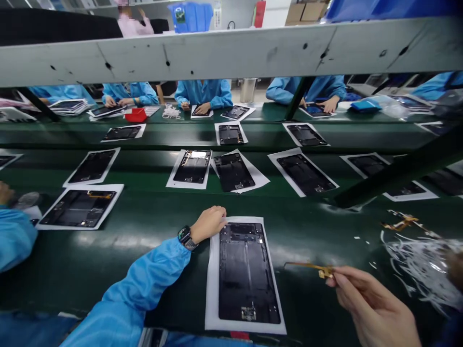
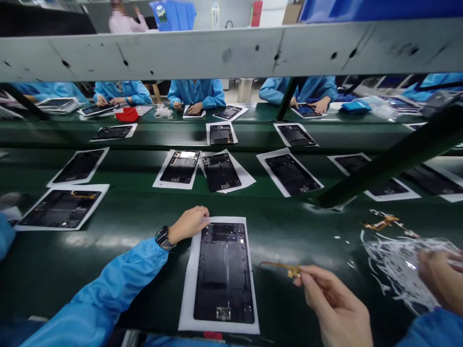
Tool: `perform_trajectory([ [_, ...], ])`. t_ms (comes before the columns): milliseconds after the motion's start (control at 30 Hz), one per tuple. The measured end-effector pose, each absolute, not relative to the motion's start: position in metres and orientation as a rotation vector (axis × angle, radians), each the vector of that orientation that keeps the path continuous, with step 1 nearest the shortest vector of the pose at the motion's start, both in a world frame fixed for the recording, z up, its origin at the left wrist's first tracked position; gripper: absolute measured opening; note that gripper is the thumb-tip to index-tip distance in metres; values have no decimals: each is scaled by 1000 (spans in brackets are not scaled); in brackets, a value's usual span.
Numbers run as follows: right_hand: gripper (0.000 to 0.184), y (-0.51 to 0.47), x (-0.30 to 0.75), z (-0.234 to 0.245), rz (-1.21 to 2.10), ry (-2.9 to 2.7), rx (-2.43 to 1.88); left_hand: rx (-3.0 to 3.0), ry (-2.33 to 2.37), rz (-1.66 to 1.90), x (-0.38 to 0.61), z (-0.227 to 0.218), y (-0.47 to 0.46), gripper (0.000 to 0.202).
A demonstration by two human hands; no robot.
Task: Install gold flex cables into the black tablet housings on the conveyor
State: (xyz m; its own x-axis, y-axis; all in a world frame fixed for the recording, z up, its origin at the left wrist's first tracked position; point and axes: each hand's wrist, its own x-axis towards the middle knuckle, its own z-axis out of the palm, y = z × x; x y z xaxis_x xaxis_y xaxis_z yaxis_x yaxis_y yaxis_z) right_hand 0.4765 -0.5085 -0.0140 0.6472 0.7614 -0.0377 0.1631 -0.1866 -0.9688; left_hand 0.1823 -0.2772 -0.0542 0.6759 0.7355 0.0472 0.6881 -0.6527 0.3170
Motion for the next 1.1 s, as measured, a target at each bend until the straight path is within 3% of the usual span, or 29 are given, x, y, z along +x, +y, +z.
perform_trajectory([
  [200, 32, -487, 459, -6, 1123, -666, -1555, 2274, 977, 699, 193, -26, -322, 16],
  [367, 31, -459, 439, 10, 1392, -938, -1469, 1922, 715, 645, 207, -15, -358, 38],
  [433, 31, -446, 429, 17, 1396, -1126, -1496, 1782, 675, 628, 206, -15, -365, 50],
  [533, 26, -425, 415, 26, 1153, -1451, -1498, 1642, 630, 605, 206, -16, -368, 62],
  [667, 21, -399, 401, 32, 779, -1743, -1486, 1576, 693, 631, 210, -27, -368, 43],
  [767, 20, -380, 395, 32, 935, -1791, -1438, 1551, 777, 672, 209, -34, -367, 19],
  [900, 22, -356, 386, 22, 1145, -1666, -1414, 1676, 891, 739, 194, -33, -368, 3],
  [1100, 25, -327, 375, 1, 1308, -1661, -1389, 1755, 1077, 683, 172, -38, -369, 4],
])
